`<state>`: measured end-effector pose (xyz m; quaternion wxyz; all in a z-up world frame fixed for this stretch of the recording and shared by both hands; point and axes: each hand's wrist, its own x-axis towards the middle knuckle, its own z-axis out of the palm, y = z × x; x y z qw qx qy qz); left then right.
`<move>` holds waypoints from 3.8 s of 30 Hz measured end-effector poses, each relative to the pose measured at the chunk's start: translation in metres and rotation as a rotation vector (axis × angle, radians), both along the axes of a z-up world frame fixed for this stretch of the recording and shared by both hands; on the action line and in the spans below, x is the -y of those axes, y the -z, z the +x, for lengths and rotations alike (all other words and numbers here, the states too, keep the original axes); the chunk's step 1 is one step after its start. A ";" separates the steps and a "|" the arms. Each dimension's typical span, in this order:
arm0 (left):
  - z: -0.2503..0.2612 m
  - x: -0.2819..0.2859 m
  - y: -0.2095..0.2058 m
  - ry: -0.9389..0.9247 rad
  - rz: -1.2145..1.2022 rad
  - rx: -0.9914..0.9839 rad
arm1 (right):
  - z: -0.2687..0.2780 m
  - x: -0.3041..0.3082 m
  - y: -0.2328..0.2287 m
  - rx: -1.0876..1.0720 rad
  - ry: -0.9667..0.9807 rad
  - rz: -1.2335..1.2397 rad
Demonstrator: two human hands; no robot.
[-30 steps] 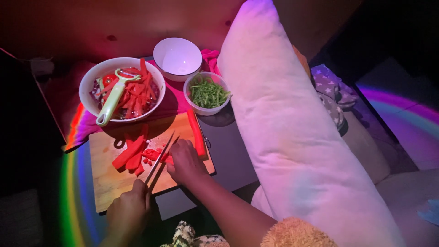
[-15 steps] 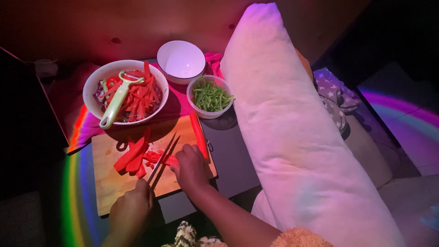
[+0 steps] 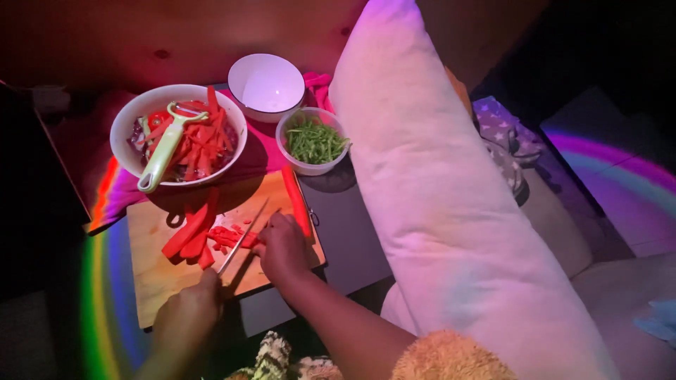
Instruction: Chopping carrots on a wooden cutting board with a knife.
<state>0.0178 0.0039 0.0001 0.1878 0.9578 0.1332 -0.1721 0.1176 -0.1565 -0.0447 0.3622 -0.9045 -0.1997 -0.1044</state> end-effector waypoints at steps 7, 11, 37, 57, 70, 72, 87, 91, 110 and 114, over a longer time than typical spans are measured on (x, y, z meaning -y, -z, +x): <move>-0.001 0.003 0.032 -0.021 0.034 -0.086 | -0.005 0.002 -0.011 -0.059 0.033 -0.083; -0.022 -0.017 0.044 0.017 0.067 -0.074 | -0.005 -0.005 -0.014 -0.138 0.073 -0.057; -0.002 0.010 0.013 -0.025 -0.048 -0.017 | -0.021 0.013 -0.038 -0.099 -0.043 -0.030; -0.009 0.015 0.017 -0.017 -0.053 -0.015 | -0.014 0.014 -0.016 -0.015 0.021 -0.097; -0.030 0.004 0.058 0.001 0.108 0.058 | -0.017 0.013 -0.014 -0.002 -0.010 -0.053; -0.021 0.003 0.043 0.070 0.047 0.027 | -0.015 0.013 -0.023 -0.022 0.016 -0.109; -0.015 0.023 0.018 -0.016 -0.053 -0.044 | -0.038 0.022 -0.045 0.014 0.058 -0.316; -0.013 0.021 0.020 0.009 -0.063 -0.051 | -0.031 0.021 -0.030 0.013 0.064 -0.399; -0.006 0.001 0.009 -0.024 0.057 0.007 | -0.012 0.001 -0.044 -0.148 -0.016 -0.438; -0.001 -0.011 0.023 -0.028 0.027 -0.014 | -0.011 0.001 -0.061 -0.231 -0.044 -0.361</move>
